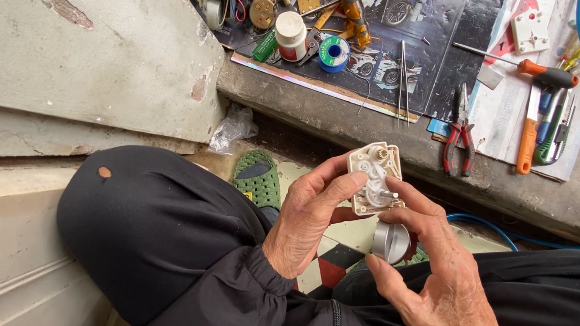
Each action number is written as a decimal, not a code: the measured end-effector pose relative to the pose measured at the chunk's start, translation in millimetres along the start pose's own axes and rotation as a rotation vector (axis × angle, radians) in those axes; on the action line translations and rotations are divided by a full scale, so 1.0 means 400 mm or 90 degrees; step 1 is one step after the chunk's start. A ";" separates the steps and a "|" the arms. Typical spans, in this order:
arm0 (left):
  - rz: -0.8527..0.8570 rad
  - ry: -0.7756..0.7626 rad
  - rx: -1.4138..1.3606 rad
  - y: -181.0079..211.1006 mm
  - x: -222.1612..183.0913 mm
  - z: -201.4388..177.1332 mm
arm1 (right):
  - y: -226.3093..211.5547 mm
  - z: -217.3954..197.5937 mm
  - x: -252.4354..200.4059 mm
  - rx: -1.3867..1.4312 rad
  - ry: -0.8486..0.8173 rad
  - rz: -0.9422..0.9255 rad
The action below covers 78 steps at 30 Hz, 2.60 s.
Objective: Cleaning and lubricating small gears inside a plastic housing using tweezers and a metal probe.
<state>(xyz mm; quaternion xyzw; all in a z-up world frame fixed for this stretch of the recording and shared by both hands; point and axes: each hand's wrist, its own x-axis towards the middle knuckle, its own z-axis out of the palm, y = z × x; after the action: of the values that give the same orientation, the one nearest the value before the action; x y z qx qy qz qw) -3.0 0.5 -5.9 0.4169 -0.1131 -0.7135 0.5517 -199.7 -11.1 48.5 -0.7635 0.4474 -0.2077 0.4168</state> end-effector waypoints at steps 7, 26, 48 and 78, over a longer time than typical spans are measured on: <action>-0.004 0.001 0.004 -0.005 0.004 -0.003 | 0.000 0.001 0.003 0.000 0.001 0.010; -0.008 -0.003 0.021 0.002 0.001 -0.003 | 0.000 0.005 0.005 0.006 -0.004 0.022; 0.006 0.012 0.020 0.009 0.001 0.006 | -0.006 -0.002 0.006 0.026 0.000 0.048; 0.009 0.008 -0.047 -0.019 0.013 0.017 | -0.073 0.000 0.086 0.192 0.279 0.343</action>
<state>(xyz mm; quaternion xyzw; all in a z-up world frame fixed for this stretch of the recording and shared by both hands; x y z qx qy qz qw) -13.4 -3.3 -9.0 0.3999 -0.0860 -0.7108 0.5722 -167.1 -33.3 70.6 -0.4860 0.6751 -0.3127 0.4585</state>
